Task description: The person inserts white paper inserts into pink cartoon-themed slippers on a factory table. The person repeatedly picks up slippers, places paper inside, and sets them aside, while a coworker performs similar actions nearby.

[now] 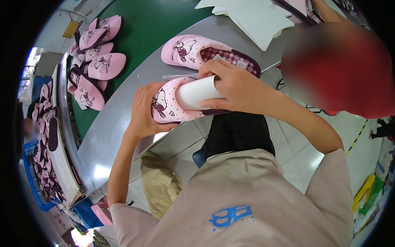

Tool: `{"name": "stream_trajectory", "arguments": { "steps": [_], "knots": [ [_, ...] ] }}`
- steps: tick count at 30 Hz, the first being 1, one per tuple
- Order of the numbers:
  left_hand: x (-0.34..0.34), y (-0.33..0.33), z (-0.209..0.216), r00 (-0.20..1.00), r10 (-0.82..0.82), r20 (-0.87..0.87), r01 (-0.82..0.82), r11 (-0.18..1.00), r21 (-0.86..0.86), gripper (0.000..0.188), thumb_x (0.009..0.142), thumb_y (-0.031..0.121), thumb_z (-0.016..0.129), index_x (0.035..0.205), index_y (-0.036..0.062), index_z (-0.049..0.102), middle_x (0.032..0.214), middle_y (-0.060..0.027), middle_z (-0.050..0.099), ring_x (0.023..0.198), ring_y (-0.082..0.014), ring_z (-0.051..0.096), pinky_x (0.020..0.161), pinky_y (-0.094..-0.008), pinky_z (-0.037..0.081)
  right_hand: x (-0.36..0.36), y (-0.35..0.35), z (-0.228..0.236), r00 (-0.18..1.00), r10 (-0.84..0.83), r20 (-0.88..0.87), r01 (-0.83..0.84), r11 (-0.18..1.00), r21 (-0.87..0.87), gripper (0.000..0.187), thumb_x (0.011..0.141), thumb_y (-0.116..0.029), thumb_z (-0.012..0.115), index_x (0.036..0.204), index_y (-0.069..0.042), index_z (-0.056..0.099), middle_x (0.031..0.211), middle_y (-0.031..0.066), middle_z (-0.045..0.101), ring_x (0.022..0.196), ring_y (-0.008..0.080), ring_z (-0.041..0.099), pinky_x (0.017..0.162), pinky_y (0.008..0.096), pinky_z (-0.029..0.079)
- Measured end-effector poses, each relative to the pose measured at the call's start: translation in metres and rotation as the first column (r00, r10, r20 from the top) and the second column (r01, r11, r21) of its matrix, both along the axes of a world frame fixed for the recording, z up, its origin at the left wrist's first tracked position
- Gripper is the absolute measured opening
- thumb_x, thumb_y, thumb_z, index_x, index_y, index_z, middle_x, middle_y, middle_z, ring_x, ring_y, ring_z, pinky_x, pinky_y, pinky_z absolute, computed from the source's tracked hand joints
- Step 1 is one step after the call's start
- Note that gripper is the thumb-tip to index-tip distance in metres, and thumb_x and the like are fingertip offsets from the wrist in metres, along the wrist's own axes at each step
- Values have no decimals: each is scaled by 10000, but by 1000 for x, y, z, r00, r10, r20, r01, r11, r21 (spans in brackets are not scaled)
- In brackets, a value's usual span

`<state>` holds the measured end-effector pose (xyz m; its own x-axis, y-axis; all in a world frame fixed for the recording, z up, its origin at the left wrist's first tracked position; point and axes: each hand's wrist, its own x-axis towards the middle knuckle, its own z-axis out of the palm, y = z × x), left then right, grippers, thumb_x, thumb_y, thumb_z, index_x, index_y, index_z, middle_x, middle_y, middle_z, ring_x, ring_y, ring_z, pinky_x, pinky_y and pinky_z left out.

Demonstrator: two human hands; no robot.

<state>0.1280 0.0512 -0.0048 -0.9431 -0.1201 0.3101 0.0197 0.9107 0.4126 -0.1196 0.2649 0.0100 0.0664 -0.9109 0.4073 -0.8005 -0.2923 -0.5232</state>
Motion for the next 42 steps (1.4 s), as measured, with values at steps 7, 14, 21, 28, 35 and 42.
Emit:
{"name": "stream_trajectory", "arguments": {
  "steps": [7, 14, 21, 28, 35, 42],
  "knots": [
    [-1, -5, -6, 996, -37, -85, 37, 999, -5, 996, 561, 396, 960, 1430, 98, 576, 1321, -138, 653, 1259, -357, 617, 1094, -515, 423, 17, -20, -11, 990, 59, -131, -66, 996, -55, 578, 839, -285, 859, 1205, 98, 626, 1462, 150, 537, 1267, 371, 569, 1082, 467, 482],
    [-5, -10, -12, 988, -54, -142, 59, 998, 31, 1000, 581, 521, 939, 1418, 101, 588, 1281, -136, 642, 1179, -363, 620, 1061, -514, 430, 29, -38, -8, 975, 13, -221, -24, 999, -44, 323, 819, -306, 835, 928, -16, 744, 1515, 143, 517, 1340, 343, 525, 1108, 487, 458],
    [-7, -11, -17, 985, -35, -167, 42, 998, 42, 998, 588, 566, 926, 1405, 95, 600, 1261, -128, 642, 1157, -355, 622, 1039, -506, 433, 39, -54, -13, 972, 0, -233, -5, 1000, -21, 297, 777, -222, 837, 990, -36, 749, 1490, 131, 540, 1313, 333, 558, 1082, 479, 489],
    [-9, -10, -19, 982, -27, -185, 40, 997, 68, 984, 578, 552, 926, 1387, 92, 606, 1251, -119, 648, 1157, -343, 624, 1049, -501, 430, 46, -59, -18, 978, -2, -208, -11, 998, -61, 330, 766, -168, 803, 1036, 12, 741, 1434, 173, 576, 1285, 353, 590, 1079, 481, 499],
    [-10, -7, -19, 981, 5, -194, 13, 996, 93, 931, 579, 504, 934, 1354, 97, 619, 1236, -110, 661, 1155, -323, 635, 1046, -492, 431, 56, -63, -25, 998, -3, -68, -3, 997, -80, 611, 773, -85, 834, 1326, 65, 621, 1437, 175, 585, 1231, 390, 624, 1001, 472, 554],
    [-14, -3, -15, 980, 29, -195, -16, 997, 72, 887, 610, 503, 931, 1327, 81, 624, 1229, -106, 679, 1145, -324, 645, 1042, -477, 432, 58, -65, -31, 994, -30, -103, 21, 995, -94, 555, 798, -115, 812, 1284, 87, 639, 1471, 196, 556, 1254, 402, 614, 1034, 475, 541]
  ]
}}
